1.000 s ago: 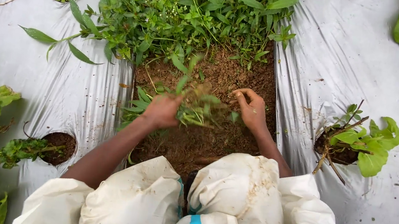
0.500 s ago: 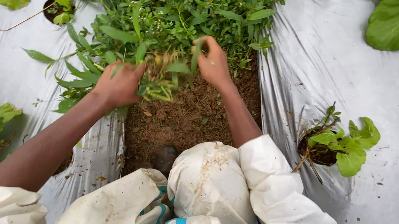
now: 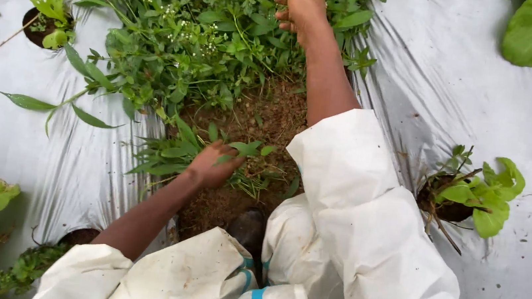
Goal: The person is kneeling in a garden bed and removing weeds by hand. They pull up small green plants from the soil and gather them into a pile. The person also uses a small hand hoe to loosen the soil around the weeds before pulling them out.
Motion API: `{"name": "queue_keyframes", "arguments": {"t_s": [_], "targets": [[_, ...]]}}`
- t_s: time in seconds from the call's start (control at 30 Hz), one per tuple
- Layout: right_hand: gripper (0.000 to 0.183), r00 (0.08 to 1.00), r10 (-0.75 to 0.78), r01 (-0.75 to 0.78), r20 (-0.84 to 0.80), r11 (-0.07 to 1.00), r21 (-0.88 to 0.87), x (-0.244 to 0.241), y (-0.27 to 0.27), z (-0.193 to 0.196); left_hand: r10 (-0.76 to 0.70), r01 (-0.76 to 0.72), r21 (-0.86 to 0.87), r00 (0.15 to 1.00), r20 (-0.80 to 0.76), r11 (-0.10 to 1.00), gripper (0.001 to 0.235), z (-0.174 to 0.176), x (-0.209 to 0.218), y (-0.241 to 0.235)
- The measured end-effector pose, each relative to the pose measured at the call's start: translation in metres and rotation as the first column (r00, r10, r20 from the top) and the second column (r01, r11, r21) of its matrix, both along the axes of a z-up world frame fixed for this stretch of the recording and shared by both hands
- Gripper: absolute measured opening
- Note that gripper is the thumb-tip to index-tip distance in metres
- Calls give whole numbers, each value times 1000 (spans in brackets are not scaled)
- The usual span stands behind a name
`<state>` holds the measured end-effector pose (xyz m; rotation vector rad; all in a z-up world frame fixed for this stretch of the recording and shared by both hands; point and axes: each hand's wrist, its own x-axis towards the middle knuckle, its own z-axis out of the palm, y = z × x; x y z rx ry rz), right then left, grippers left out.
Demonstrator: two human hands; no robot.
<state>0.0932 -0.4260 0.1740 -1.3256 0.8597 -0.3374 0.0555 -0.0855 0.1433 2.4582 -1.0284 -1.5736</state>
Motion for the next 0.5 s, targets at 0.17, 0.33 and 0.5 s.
{"name": "queue_keyframes", "arguments": {"t_s": [0.17,0.33,0.5], "targets": [[14,918,-396,392,-32,887,243,32,58,-9,-467,499,-238,866,179,834,77,-90,16,15],[38,863,-491,504,-120,853,137,3,84,-116,-264,746,-666,642,720,3,23,-148,35,3],[25,662,-717,637,-218,692,-339,-66,122,-132,-336,741,-635,667,664,216,18,-149,32,-26]]}}
